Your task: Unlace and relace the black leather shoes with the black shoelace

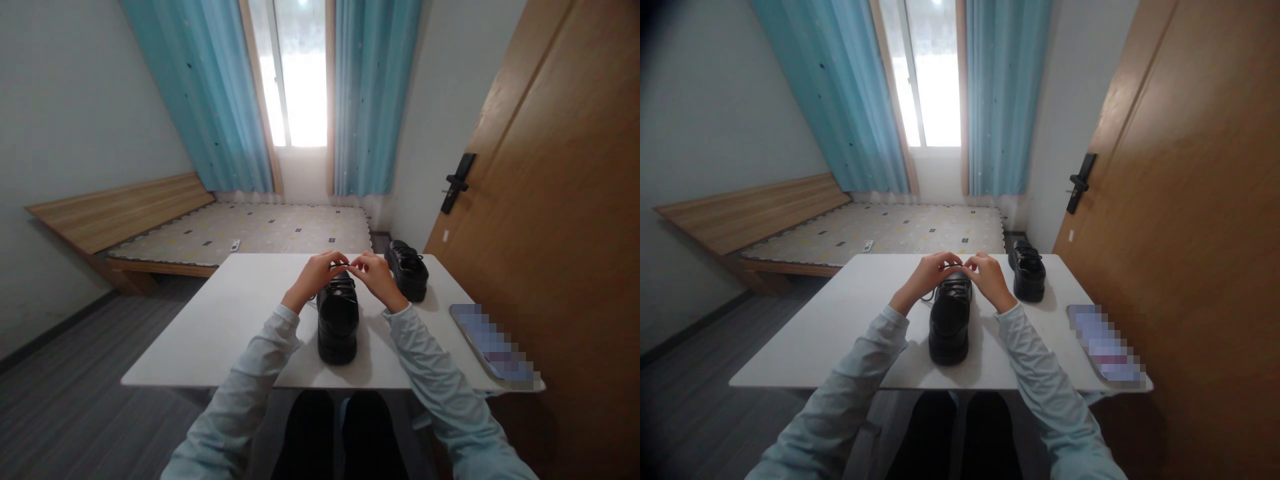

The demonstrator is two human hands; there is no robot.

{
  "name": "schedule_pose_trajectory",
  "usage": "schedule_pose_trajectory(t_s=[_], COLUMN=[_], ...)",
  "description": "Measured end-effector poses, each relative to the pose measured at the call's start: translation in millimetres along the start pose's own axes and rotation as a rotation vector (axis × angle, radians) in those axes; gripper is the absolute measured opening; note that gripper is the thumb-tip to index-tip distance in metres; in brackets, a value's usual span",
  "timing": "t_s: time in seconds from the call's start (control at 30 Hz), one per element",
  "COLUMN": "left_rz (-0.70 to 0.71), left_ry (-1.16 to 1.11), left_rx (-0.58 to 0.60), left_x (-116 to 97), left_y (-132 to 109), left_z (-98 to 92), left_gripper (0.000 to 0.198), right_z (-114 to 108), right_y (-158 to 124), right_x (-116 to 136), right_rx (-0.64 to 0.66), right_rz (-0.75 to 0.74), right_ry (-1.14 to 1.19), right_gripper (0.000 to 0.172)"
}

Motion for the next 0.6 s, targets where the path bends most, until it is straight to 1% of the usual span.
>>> schedule_pose_trajectory(t_s=[0.1, 0.23, 0.37, 0.5, 0.6], left_rz=[-0.037, -0.089, -0.09, -0.103, -0.158], left_ry=[0.06, 0.127, 0.128, 0.092, 0.179], left_rx=[0.0, -0.013, -0.055, -0.054, -0.105], left_x=[1, 0, 2, 13, 21], left_y=[1, 2, 3, 5, 4], left_z=[1.9, 3.1, 2.6, 3.0, -0.7], left_gripper=[0.02, 0.025, 0.022, 0.018, 0.014], right_z=[2, 2, -2, -7, -9], right_y=[0, 0, -3, -8, -10], right_x=[-6, -9, -9, -16, -27], right_rx=[0.01, 0.015, -0.001, -0.028, -0.065], right_rz=[0.036, 0.03, 0.053, 0.126, 0.17], right_ry=[0.034, 0.073, 0.068, 0.102, 0.158], right_gripper=[0.019, 0.023, 0.019, 0.014, 0.012])
Point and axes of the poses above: each hand's wrist, its own y-axis towards the middle knuckle, its own z-axis out of the palm, x = y × z, the point moved 6 cm from there along y, towards the middle knuckle, and after that the axes turned 12 degrees about x, right-handed, at the moved point
